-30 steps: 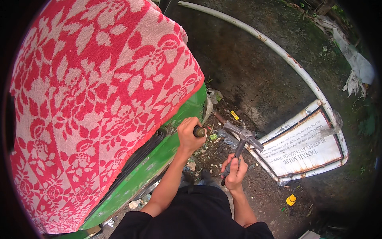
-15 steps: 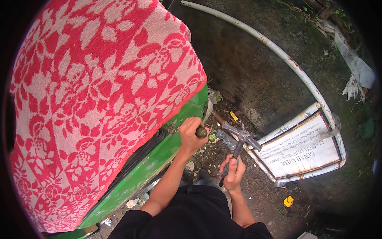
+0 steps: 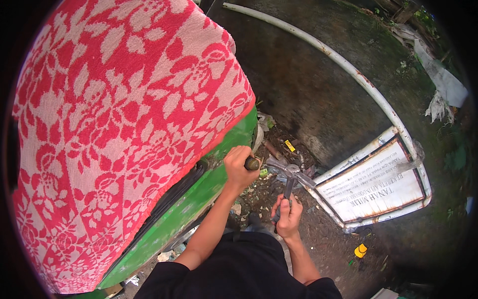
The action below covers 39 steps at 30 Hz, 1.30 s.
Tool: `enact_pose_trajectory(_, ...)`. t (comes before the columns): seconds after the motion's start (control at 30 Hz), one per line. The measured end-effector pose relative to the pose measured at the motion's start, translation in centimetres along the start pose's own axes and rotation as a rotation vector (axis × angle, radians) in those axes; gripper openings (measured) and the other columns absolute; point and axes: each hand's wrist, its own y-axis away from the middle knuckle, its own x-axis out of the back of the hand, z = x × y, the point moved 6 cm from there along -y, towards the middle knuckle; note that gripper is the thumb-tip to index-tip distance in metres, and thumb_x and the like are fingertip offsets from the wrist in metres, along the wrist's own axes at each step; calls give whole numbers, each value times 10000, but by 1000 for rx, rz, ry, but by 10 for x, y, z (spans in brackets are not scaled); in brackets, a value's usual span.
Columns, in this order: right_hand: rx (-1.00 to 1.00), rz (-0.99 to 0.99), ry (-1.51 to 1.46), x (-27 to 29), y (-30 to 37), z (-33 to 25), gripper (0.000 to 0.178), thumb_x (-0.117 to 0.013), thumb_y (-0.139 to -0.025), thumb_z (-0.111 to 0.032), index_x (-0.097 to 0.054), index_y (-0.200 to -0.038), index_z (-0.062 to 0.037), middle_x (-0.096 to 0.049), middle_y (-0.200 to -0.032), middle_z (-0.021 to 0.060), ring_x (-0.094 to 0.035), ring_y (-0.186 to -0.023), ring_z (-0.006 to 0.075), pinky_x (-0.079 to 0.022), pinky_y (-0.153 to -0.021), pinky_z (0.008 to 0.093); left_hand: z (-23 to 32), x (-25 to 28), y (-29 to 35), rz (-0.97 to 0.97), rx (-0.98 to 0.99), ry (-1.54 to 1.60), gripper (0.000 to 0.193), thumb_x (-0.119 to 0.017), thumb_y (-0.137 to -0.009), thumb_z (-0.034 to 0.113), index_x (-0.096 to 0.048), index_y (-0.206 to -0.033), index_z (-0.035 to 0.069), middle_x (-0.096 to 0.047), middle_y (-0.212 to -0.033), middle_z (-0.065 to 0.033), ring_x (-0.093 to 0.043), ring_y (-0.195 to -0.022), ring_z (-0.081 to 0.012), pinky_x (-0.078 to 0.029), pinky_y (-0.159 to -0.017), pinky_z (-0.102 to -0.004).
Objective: The person repeatedly strikes a small metal object with a hammer while holding it against a green surface. The action is continuous and focused on the same spot throughout the clip.
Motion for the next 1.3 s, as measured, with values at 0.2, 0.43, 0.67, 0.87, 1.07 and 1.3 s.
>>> enact_pose_trajectory(0.2,74,-116,331,1,3,7,349,-466,-1038,-301,-566,-894,0,-562,-566,55,-583,-498,137,-420,-469,279,-6,3,-3,34,43,26,277,-688,-543,21,-457,-695,41,-494,-641,-125,-508,-608,-350,-389,-567,-415)
enact_pose_trajectory(0.43,200,-136,319,-5,-11,-22,240,-500,-1016,-199,-578,-899,-4,-562,-562,67,-593,-495,162,-439,-489,303,-2,3,-4,42,39,21,285,-719,-551,-8,-467,-679,25,-492,-630,-131,-516,-603,-339,-389,-561,-401)
enact_pose_trajectory(0.67,336,-157,459,28,-28,-83,271,-503,-1012,-218,-570,-872,4,-566,-583,54,-585,-508,153,-434,-478,308,-3,3,-4,53,50,33,247,-690,-571,-27,-474,-684,19,-495,-633,-132,-516,-603,-335,-403,-569,-398)
enact_pose_trajectory(0.87,641,-8,61,40,-21,-134,511,-437,-1003,-565,-359,-910,-69,-453,-617,71,-403,-452,113,-373,-421,241,-4,6,-3,47,56,14,232,-676,-594,-26,-467,-684,22,-499,-636,-126,-515,-599,-324,-402,-568,-399)
enact_pose_trajectory(1.07,140,-26,436,12,5,11,231,-468,-1025,-184,-576,-944,4,-561,-582,50,-599,-521,151,-459,-502,300,-7,6,-6,54,78,31,245,-684,-591,-19,-460,-679,29,-499,-632,-121,-515,-596,-321,-397,-563,-400)
enact_pose_trajectory(1.3,91,92,301,30,12,2,351,-442,-1052,-286,-540,-887,8,-538,-602,51,-573,-530,122,-439,-499,278,-5,2,-4,18,77,19,262,-706,-587,-9,-466,-683,35,-507,-632,-114,-517,-595,-317,-391,-560,-400)
